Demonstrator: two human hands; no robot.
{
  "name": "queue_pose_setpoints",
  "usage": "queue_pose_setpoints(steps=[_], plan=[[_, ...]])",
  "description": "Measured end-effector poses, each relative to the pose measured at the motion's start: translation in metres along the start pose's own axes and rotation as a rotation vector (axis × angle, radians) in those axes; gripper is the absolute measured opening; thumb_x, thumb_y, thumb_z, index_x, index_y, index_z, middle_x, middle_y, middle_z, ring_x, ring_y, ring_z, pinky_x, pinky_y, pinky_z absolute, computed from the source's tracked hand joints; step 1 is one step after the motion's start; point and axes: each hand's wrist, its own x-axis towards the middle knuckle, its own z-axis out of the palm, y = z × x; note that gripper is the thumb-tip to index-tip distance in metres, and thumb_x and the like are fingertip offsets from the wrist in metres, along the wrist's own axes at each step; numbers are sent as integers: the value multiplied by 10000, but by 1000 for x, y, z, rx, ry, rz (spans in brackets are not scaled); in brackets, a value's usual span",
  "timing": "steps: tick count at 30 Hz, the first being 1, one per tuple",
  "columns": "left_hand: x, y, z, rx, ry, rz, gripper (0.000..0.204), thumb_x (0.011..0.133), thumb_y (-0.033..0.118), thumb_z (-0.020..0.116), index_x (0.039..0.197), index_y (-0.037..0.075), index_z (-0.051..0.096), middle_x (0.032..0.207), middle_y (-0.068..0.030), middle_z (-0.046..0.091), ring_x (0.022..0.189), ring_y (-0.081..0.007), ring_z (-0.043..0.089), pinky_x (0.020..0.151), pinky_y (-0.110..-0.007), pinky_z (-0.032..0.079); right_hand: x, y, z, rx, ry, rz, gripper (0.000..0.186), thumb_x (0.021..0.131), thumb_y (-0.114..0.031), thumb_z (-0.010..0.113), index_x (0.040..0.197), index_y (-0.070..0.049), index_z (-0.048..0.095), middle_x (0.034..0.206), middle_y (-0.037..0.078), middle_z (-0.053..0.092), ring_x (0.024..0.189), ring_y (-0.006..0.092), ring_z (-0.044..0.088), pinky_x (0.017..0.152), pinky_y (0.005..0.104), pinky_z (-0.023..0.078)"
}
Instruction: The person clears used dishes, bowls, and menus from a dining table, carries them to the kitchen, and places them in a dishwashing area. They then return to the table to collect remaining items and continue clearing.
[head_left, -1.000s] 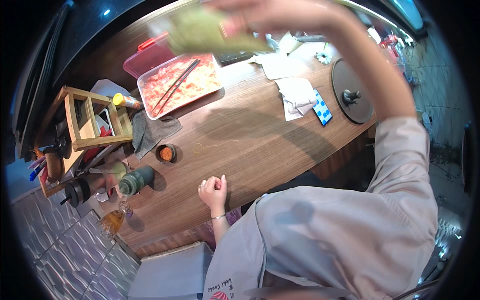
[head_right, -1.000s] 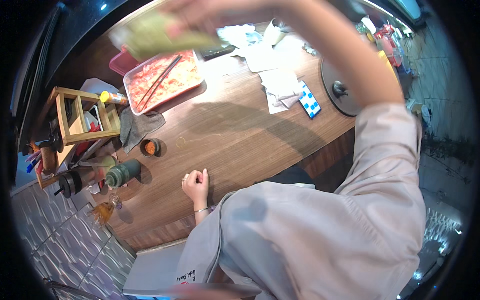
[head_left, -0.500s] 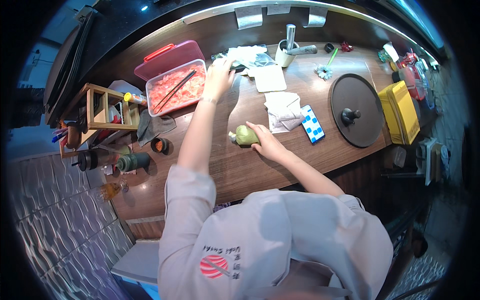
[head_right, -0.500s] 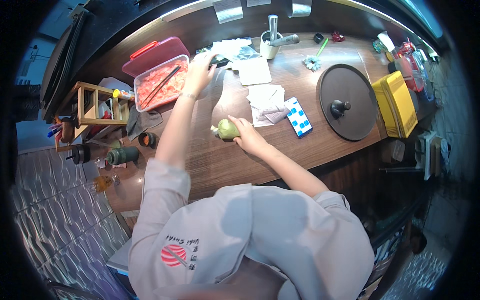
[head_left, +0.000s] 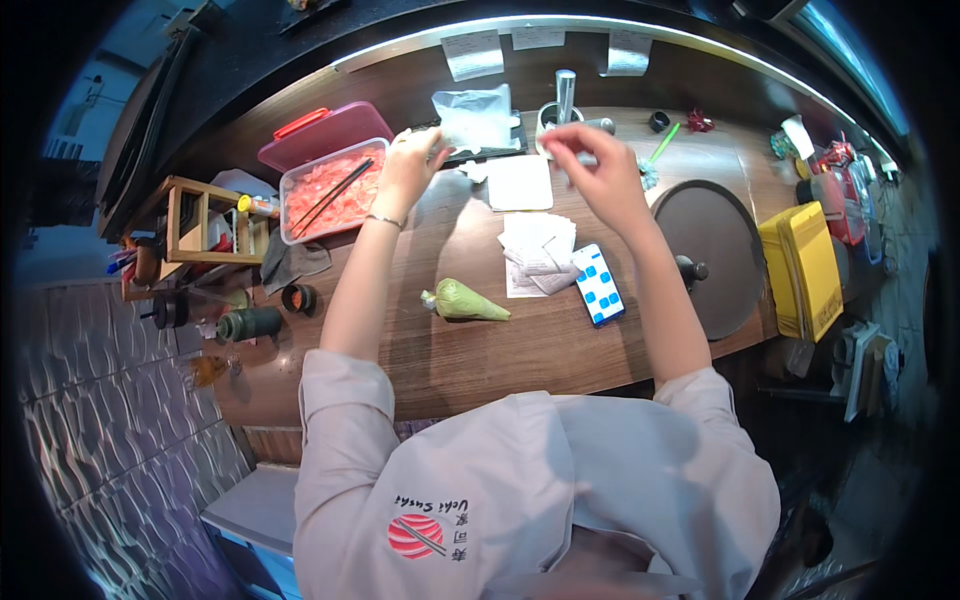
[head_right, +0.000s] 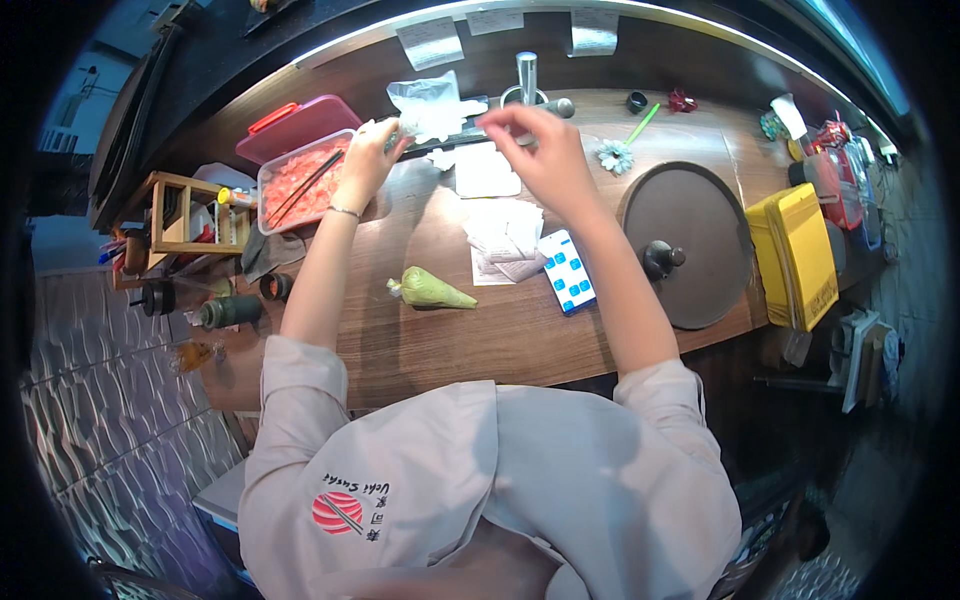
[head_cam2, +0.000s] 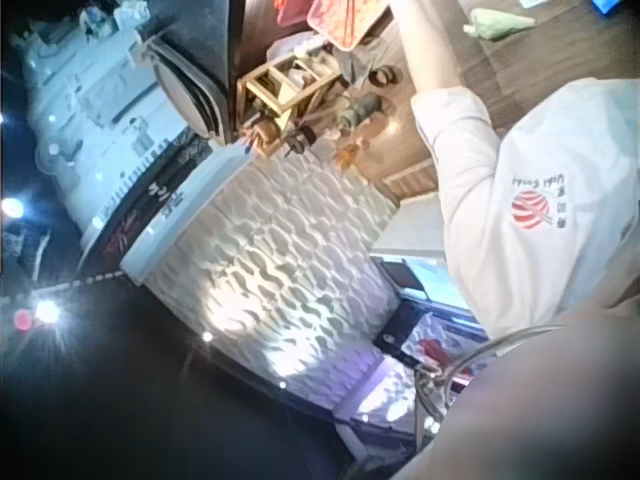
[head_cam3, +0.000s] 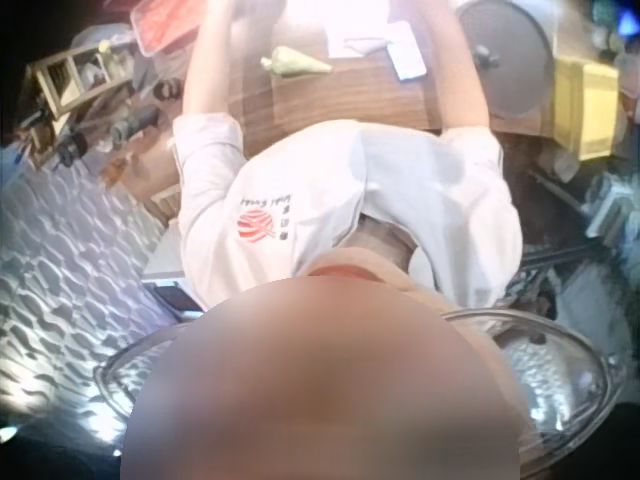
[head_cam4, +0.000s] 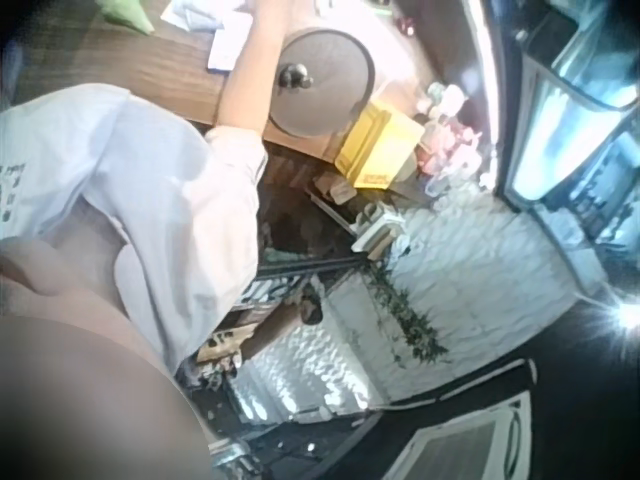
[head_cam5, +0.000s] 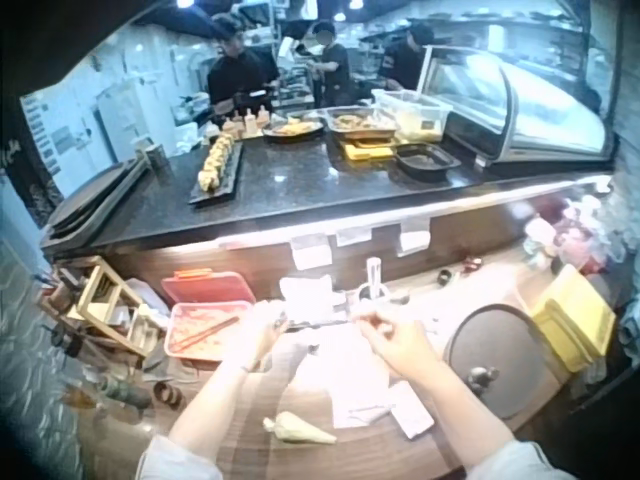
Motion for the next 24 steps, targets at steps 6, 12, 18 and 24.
queue_pose_setpoints(steps=[6,12,18,24], plan=[[-20,69,-59,-20,15,-60,268,878,178,699,1088,71,571,938,-116,625,854,-327,645,885,-454,502,40,2,39,-362,-88,-255,214,895,-215,689,1080,-116,730,909,85,718,775,186,682,680,311,539],[-75,80,-55,-181,25,-226,330,916,168,646,1189,79,483,1050,-165,552,942,-390,608,715,-480,502,54,22,85,-290,-392,-127,234,876,-261,717,1004,-66,720,786,91,710,729,192,681,703,316,539],[-141,98,-55,-423,-133,-710,321,982,307,591,1168,65,493,739,-141,675,770,-375,680,676,-436,494,47,41,122,-84,-364,-181,147,820,-139,715,896,-14,731,786,134,719,731,208,706,705,327,553],[-157,113,-71,-215,-194,-767,299,950,348,630,957,49,645,724,-123,652,704,-330,644,625,-404,476,53,41,131,-128,-568,-16,331,799,-371,775,885,-51,764,761,85,726,682,165,683,677,309,542]])
